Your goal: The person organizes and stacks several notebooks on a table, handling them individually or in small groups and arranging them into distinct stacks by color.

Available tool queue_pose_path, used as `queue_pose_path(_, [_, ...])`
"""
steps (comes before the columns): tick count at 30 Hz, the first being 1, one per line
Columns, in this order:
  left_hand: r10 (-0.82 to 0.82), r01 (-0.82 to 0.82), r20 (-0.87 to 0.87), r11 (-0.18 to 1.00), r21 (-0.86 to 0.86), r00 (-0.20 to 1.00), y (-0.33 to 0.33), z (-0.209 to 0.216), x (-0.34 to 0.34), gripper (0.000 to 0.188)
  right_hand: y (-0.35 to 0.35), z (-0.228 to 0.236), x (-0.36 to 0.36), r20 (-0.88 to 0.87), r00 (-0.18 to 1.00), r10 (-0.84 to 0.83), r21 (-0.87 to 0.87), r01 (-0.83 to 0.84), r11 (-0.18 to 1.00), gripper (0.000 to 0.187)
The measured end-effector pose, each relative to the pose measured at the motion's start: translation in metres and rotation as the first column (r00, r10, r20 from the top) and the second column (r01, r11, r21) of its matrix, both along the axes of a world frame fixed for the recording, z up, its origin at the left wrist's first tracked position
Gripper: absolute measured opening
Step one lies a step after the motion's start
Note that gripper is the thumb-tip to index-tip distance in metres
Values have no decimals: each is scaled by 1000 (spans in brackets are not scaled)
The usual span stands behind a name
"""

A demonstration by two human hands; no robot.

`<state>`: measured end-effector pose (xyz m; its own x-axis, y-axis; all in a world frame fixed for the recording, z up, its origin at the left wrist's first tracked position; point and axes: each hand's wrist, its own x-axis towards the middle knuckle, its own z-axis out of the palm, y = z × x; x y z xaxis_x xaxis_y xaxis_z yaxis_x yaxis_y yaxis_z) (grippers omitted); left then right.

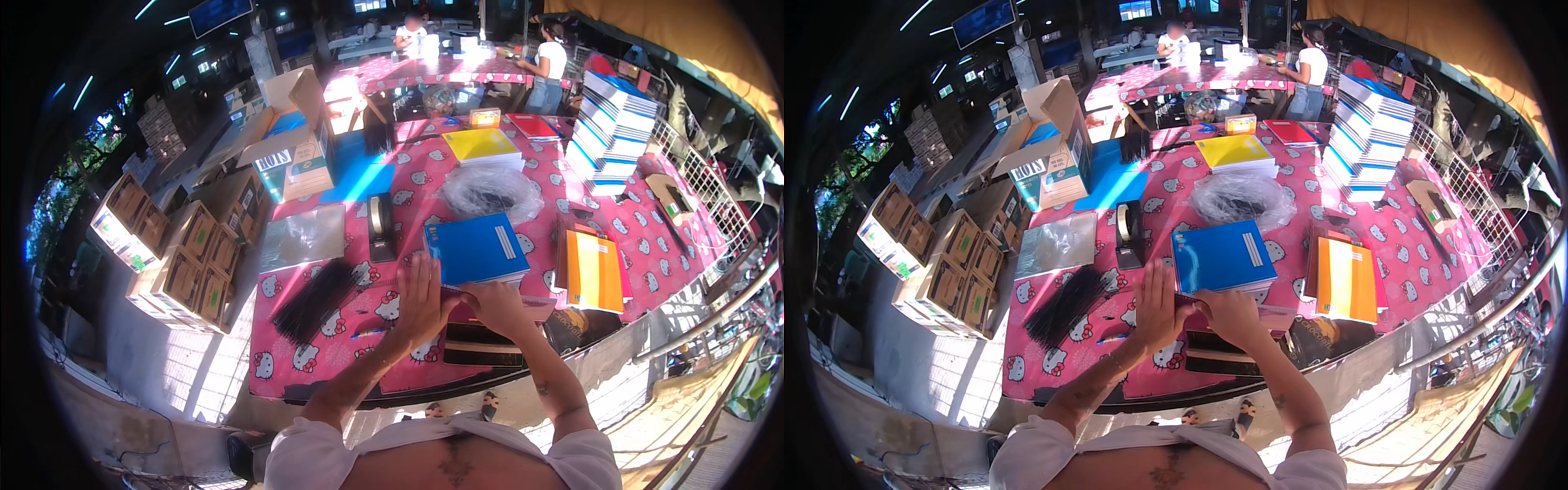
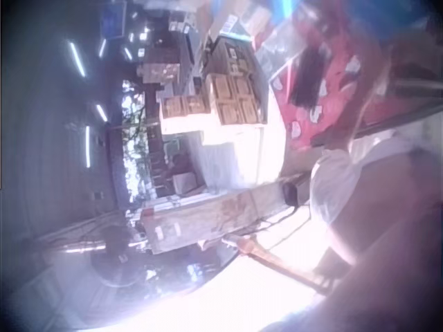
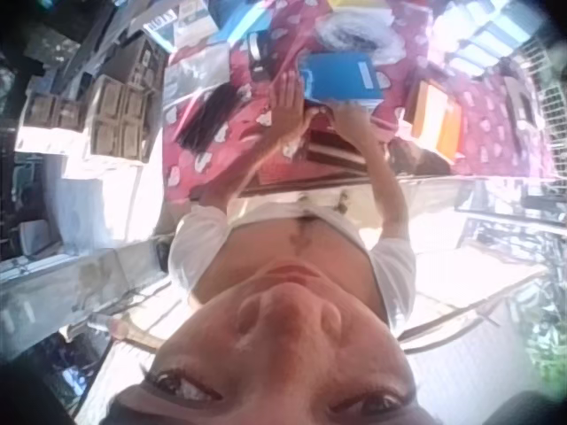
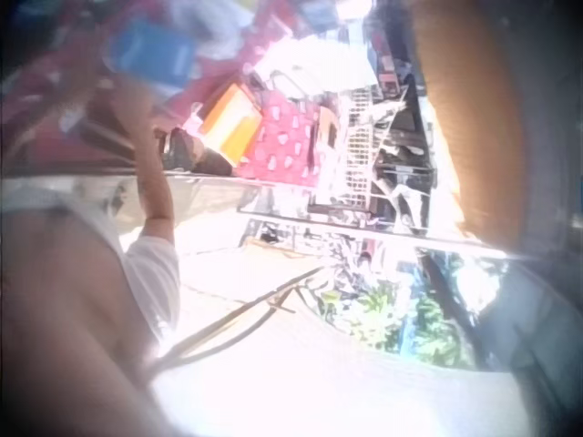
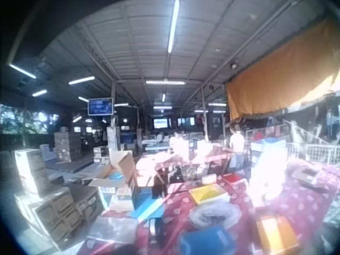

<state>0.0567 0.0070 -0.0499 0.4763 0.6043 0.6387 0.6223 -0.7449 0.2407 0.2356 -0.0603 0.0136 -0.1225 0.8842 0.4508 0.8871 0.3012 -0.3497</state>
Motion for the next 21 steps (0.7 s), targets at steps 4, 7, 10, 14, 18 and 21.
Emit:
queue_pose_path(4, [-68, 68, -173, 998, -5, 983, -36, -33, -2, 82, 3, -8, 9, 45, 999, -26, -116, 31, 993, 18])
queue_pose_path(7, [-71, 74, -71, 997, 36, 995, -23, -31, 0, 82, 4, -4, 5, 41, 999, -22, -43, 24, 999, 18])
queue_pose_path(10, [68, -54, -121, 992, 113, 990, -3, -2, 11, 84, -5, 2, 2, 107, 994, -10, -231, 35, 972, 20])
queue_pose_path(14, [-210, 206, -110, 977, -48, 972, -60, -57, -7, 81, -17, 7, 36, 75, 994, 77, 174, -89, 981, 23])
queue_pose_path(18, [-99, 109, -75, 982, 153, 992, -7, 50, 1, 57, -19, -2, 60, 164, 986, -7, -232, 46, 972, 25])
queue_pose_path(21, [-353, 373, -280, 928, 18, 893, 19, 43, -8, 26, -16, -6, 60, 141, 990, 30, -199, -2, 980, 25])
